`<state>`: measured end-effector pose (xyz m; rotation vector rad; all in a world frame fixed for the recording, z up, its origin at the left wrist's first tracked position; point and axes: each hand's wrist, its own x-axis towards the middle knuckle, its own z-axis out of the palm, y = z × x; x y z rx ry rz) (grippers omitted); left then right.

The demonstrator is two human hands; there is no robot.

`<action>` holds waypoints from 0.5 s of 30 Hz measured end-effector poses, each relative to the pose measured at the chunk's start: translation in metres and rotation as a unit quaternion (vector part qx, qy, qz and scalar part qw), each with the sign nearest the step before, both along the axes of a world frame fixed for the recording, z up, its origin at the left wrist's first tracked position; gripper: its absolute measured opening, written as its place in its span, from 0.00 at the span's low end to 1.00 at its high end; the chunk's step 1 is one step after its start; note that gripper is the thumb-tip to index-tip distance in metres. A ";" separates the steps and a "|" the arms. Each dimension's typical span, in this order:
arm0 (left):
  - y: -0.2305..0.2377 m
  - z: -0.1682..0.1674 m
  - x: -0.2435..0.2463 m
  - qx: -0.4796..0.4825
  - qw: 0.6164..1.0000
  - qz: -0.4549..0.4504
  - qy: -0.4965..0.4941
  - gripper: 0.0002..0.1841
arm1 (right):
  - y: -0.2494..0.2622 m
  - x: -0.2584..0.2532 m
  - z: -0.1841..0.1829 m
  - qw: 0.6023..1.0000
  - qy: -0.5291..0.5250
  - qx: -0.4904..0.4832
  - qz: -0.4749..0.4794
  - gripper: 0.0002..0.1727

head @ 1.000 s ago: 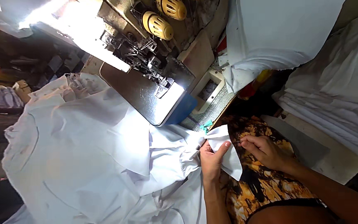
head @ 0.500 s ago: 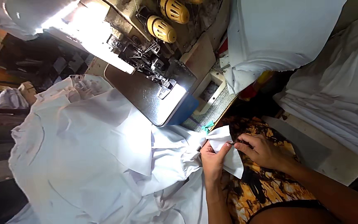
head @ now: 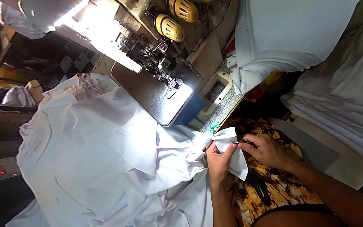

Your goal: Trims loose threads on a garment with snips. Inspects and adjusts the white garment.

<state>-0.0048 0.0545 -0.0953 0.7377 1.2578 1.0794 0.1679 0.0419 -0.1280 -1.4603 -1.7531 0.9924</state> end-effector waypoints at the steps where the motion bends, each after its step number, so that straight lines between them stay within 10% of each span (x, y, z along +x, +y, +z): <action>1: 0.000 0.000 0.000 0.000 1.000 -0.001 0.002 0.11 | 0.000 0.000 0.000 1.000 -0.001 0.000 0.001 0.32; 15: 0.000 0.004 0.000 0.002 1.000 -0.012 0.026 0.10 | -0.002 0.000 -0.001 1.000 0.024 -0.012 0.003 0.31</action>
